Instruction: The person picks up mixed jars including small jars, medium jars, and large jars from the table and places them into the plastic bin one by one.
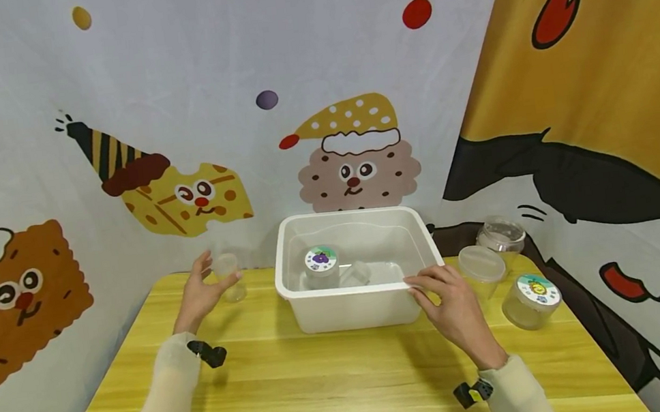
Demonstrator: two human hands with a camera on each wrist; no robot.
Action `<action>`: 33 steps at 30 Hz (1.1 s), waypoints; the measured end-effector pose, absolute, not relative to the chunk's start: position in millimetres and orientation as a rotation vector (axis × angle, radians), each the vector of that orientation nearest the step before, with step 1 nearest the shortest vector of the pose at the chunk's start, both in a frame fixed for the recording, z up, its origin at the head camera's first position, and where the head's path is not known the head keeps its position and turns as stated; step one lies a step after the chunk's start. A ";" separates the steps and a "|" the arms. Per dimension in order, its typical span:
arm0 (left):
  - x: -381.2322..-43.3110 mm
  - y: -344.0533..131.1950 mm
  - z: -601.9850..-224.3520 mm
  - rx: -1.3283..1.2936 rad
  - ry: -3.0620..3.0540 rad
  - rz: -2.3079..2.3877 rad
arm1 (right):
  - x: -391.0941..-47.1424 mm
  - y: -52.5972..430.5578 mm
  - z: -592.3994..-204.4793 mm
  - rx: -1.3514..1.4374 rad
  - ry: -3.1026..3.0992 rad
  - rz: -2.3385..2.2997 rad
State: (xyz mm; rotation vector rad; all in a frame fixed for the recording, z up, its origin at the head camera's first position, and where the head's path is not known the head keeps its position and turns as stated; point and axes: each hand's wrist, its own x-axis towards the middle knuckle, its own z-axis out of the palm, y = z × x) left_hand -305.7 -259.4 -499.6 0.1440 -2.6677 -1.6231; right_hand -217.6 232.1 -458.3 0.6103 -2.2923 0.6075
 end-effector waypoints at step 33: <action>-318.4 -267.7 -529.1 0.156 -2.613 -1.750 | -216.0 231.3 -457.3 0.616 -2.286 0.624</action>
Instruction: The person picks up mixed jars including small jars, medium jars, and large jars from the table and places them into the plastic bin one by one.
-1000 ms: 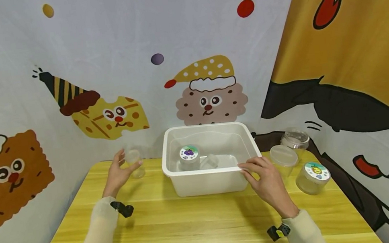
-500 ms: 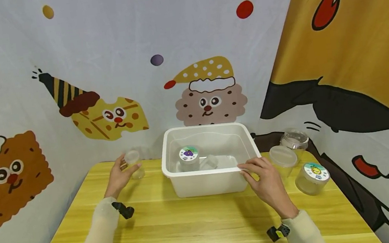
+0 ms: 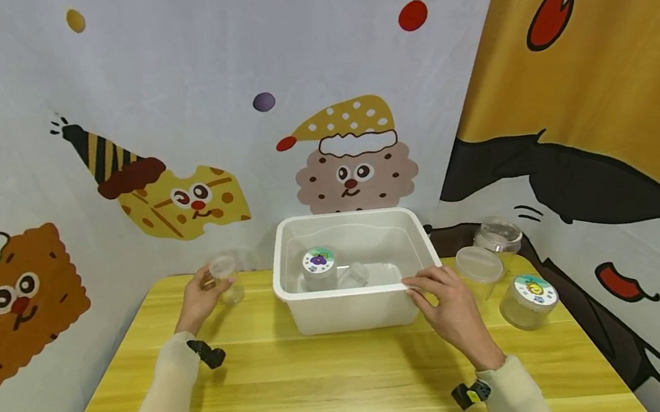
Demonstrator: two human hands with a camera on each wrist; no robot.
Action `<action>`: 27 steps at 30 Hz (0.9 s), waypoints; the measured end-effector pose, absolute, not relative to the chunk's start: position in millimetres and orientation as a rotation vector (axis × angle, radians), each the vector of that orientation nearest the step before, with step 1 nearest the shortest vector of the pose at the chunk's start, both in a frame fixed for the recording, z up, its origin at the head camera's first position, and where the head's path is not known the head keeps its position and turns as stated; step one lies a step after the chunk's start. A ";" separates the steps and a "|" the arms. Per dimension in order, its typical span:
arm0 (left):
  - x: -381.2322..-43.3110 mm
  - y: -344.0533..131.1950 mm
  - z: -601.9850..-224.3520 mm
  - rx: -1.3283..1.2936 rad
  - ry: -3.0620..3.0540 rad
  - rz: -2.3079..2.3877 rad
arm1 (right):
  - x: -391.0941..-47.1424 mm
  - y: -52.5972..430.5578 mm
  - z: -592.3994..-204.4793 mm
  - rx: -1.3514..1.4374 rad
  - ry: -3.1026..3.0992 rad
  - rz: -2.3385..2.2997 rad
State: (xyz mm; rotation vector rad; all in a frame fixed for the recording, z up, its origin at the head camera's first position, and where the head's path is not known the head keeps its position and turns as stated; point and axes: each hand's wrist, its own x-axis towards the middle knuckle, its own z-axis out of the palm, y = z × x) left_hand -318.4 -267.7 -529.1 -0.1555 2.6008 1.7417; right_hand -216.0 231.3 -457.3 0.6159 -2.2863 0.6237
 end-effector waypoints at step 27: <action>-314.4 -269.3 -522.3 -0.123 2.609 1.728 | -216.7 231.6 -458.8 0.611 -2.290 0.611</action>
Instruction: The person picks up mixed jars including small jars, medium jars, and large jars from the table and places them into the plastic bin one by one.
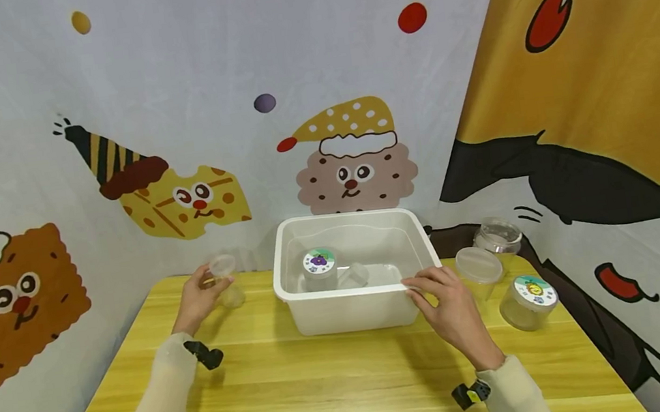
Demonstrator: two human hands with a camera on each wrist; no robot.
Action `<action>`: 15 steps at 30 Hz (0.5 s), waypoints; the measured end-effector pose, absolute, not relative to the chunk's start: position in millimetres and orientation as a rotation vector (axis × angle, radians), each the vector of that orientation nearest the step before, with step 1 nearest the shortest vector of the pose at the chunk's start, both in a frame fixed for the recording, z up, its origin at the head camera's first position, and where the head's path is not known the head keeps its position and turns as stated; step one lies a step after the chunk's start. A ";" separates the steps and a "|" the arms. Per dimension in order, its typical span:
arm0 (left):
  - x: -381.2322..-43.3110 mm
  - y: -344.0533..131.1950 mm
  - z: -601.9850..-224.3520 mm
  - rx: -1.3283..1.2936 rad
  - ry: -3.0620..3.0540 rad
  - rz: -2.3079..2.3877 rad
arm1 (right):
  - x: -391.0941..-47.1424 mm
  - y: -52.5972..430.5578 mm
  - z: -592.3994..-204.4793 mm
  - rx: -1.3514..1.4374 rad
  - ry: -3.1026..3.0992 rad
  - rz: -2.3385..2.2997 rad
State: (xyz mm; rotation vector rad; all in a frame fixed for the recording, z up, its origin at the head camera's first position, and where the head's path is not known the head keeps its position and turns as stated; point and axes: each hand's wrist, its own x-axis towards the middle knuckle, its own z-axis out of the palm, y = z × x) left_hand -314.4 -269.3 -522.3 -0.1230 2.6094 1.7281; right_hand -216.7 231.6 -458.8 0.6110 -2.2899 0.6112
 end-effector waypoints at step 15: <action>-310.2 -265.0 -502.9 -0.053 2.715 1.689 | -216.1 231.0 -459.0 0.604 -2.298 0.620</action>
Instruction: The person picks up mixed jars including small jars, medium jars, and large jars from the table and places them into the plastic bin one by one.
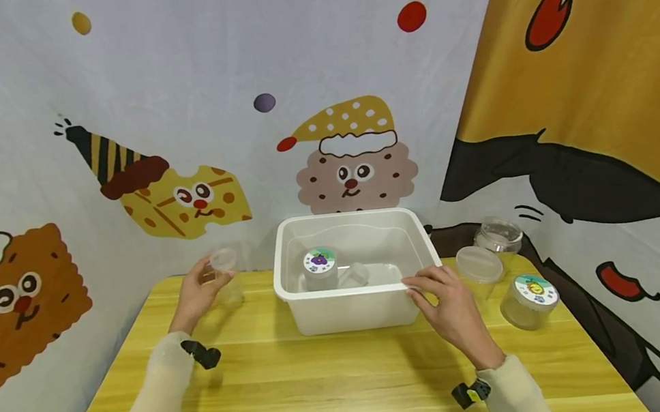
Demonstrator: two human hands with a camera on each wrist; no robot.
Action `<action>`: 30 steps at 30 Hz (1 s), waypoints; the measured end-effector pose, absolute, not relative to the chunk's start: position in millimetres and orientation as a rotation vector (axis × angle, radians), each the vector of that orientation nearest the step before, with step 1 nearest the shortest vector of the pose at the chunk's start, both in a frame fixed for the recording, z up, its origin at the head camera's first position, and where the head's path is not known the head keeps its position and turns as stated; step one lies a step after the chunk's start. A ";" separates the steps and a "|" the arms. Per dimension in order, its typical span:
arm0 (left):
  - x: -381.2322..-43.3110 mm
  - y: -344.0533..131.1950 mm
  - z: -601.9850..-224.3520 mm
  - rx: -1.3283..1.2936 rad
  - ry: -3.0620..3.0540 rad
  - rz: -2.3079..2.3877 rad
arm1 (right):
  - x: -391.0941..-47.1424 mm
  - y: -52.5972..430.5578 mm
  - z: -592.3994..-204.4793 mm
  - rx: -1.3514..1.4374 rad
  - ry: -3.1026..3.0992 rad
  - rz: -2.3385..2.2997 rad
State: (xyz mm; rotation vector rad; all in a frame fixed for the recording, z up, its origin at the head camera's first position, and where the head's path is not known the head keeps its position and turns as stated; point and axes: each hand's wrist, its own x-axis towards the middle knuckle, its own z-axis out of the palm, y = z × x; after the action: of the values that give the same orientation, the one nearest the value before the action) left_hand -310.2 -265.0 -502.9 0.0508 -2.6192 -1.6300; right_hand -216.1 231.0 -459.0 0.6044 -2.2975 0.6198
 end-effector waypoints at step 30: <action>-292.8 -239.2 -437.3 -0.213 -2.636 -1.451 | -217.5 231.2 -460.7 0.619 -2.272 0.624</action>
State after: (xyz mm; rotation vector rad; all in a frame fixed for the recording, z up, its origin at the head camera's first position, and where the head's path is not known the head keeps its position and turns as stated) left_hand -292.8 -239.2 -437.3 -0.2127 -2.6364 -1.4507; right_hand -217.5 231.2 -460.7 0.6188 -2.2720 0.6242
